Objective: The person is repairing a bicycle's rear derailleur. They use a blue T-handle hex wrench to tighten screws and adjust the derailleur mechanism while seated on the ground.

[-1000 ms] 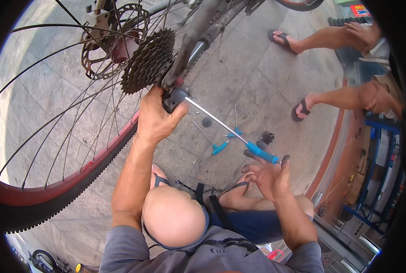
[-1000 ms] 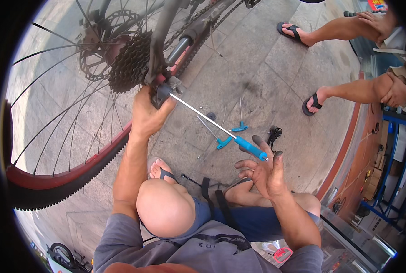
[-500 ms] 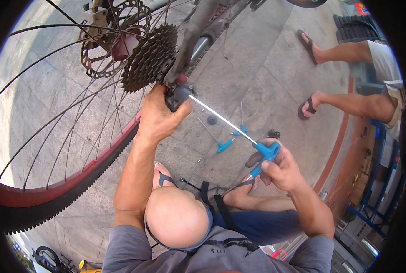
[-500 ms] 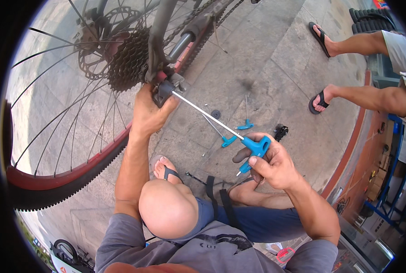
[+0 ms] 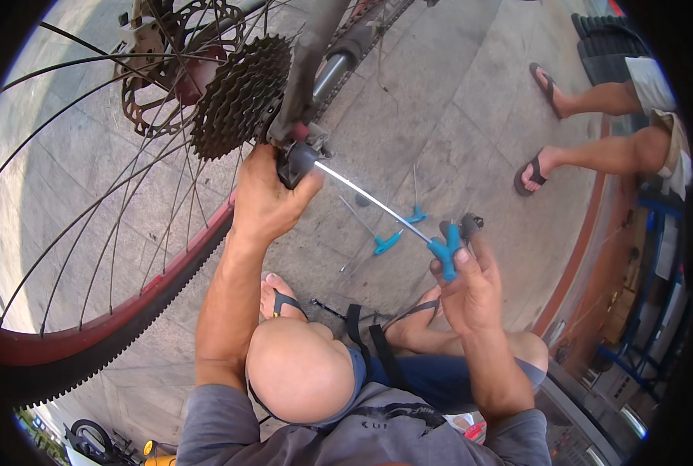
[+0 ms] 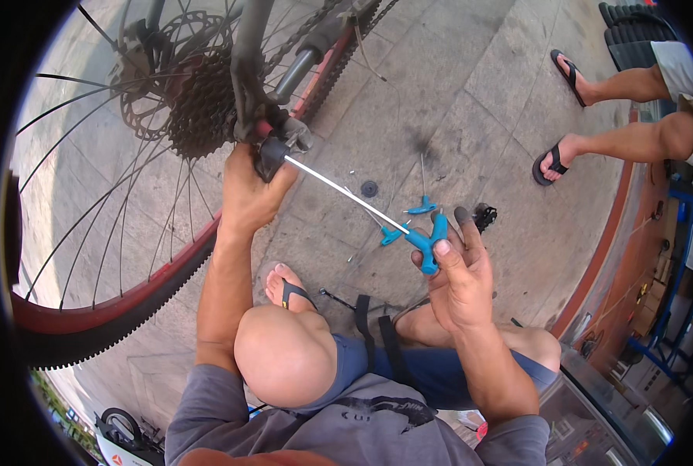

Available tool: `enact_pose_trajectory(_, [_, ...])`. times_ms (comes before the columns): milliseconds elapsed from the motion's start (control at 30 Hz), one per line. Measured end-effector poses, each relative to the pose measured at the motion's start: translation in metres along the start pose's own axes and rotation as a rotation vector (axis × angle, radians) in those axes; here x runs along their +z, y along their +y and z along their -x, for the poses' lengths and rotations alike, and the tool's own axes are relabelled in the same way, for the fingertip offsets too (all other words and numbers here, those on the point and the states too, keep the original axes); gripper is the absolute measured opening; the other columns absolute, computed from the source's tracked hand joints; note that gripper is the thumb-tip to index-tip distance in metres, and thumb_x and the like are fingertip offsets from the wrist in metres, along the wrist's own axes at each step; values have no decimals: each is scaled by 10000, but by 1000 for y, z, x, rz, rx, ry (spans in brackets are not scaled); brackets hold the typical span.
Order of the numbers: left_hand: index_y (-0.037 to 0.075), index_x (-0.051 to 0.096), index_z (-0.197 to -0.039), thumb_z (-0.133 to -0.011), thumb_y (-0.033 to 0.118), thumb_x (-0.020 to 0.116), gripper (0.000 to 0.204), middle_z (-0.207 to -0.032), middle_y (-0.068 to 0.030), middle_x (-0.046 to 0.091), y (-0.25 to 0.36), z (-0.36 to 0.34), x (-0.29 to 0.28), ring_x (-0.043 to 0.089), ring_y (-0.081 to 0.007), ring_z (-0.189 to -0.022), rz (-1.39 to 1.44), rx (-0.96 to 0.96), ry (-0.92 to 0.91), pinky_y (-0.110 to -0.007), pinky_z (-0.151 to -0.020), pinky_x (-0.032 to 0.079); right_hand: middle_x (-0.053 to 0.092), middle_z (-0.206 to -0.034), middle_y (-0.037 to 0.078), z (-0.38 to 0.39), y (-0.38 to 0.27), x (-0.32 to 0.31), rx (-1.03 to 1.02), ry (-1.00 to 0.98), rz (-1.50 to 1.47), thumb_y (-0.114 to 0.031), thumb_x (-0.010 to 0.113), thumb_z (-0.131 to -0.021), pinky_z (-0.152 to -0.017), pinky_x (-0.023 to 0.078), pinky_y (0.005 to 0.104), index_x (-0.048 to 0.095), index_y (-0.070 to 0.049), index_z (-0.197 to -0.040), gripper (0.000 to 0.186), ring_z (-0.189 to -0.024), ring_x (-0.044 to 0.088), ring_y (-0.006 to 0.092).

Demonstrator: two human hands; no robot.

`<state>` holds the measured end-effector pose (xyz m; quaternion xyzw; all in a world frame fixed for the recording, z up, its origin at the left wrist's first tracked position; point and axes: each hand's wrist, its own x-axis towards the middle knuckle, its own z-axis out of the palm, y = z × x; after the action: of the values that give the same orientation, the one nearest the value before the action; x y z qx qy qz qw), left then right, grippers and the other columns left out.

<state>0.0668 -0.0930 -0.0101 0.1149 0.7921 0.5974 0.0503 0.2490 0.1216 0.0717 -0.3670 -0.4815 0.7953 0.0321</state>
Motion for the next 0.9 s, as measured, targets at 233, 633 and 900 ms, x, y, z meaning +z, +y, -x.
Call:
enact_pose_trajectory(233, [-52, 576, -1120, -774, 135, 703, 413, -932, -115, 673, 3, -2, -7, 643, -173, -848, -178, 17, -76, -305, -785, 505, 636, -1192, 113, -4, -3, -7, 230, -136, -222, -204, 643, -938, -658, 556, 282, 472, -29, -1372, 498, -916, 671, 216])
enact_pose_trajectory(633, [-31, 605, -1077, -762, 226, 754, 433, -857, -128, 665, 10, -3, -1, 645, -227, -769, -162, 56, -1, -342, -723, 508, 620, -939, 82, -11, 25, 14, 42, 87, -552, -177, 511, -947, -455, 402, 261, 555, -37, -1173, 269, -597, 573, 160])
enact_pose_trajectory(900, [-5, 613, -1054, -761, 281, 780, 443, -789, -107, 651, 5, 2, 1, 636, -255, -692, -176, 98, 20, -351, -666, 508, 565, -928, 42, -3, 40, -40, -225, 156, -227, -240, 521, -990, -498, 420, 242, 434, -94, -1345, 393, -642, 561, 128])
